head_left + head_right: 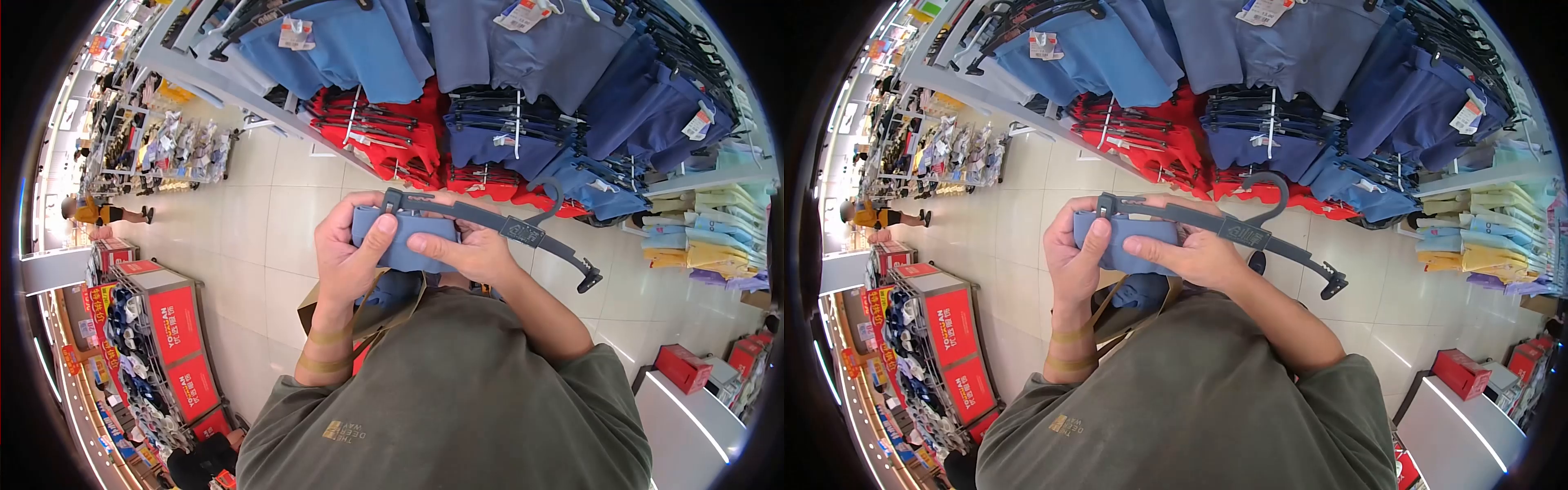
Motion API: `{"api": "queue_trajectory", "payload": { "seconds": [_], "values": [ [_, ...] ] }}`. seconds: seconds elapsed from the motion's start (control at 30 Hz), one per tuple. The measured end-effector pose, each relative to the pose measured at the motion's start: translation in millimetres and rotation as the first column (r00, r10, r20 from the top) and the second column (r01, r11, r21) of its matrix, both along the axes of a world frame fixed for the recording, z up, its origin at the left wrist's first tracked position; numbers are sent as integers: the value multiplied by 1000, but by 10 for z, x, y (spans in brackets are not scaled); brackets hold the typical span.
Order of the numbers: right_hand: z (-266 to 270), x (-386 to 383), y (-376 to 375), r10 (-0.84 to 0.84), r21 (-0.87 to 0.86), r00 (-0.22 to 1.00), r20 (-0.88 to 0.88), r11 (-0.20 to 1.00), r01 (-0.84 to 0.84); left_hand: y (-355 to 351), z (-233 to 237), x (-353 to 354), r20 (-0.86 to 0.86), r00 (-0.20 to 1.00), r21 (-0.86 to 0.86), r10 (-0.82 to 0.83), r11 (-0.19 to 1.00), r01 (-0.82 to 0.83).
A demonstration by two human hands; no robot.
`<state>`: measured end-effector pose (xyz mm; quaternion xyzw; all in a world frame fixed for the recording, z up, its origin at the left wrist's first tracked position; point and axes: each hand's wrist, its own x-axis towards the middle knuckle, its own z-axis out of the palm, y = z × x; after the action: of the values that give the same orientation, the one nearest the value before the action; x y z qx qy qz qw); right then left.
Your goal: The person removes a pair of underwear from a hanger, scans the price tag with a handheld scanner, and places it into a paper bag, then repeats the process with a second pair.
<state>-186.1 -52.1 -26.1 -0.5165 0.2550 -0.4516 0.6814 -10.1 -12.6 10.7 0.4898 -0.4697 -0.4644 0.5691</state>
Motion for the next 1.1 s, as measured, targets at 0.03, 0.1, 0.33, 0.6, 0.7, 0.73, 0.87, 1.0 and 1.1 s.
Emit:
{"api": "queue_trajectory", "payload": {
  "seconds": [0.03, 0.1, 0.33, 0.6, 0.7, 0.73, 0.87, 1.0, 1.1],
  "values": [
    [3, 1, -5, -19, -32, 1000, -17, 999, 19, 6, 4, 0, -9, 1000, 1, -3, 1000, 3],
    [15, -4, -8, -50, -70, 997, -57, 996, 46, 31, 12, 6, -25, 1000, 5, -10, 1000, 10],
    [119, -116, -35, -118, -179, 977, -178, 980, 86, 26, -1, -5, 52, 998, -28, -30, 999, 31],
    [77, -173, -82, -192, -308, 970, -147, 941, 140, -5, 56, -62, 177, 983, -45, -45, 998, 54],
    [143, -201, -103, -168, -294, 971, -169, 949, 113, -45, 74, -95, 138, 988, -39, -69, 996, 75],
    [162, -213, -107, -157, -302, 972, -178, 948, 98, -53, 86, -88, 166, 980, -16, -107, 994, 111],
    [282, -283, -205, -119, -439, 959, -257, 898, -6, -122, 61, -49, 191, 971, -61, -141, 986, 155],
    [316, -542, -431, 72, -446, 894, -442, 848, -288, -124, 218, -20, 192, 974, 17, -122, 992, 121],
    [52, -682, -562, 212, -258, 890, -404, 907, -333, -162, 242, 85, 236, 968, -22, -82, 996, 89]
  ]
}}
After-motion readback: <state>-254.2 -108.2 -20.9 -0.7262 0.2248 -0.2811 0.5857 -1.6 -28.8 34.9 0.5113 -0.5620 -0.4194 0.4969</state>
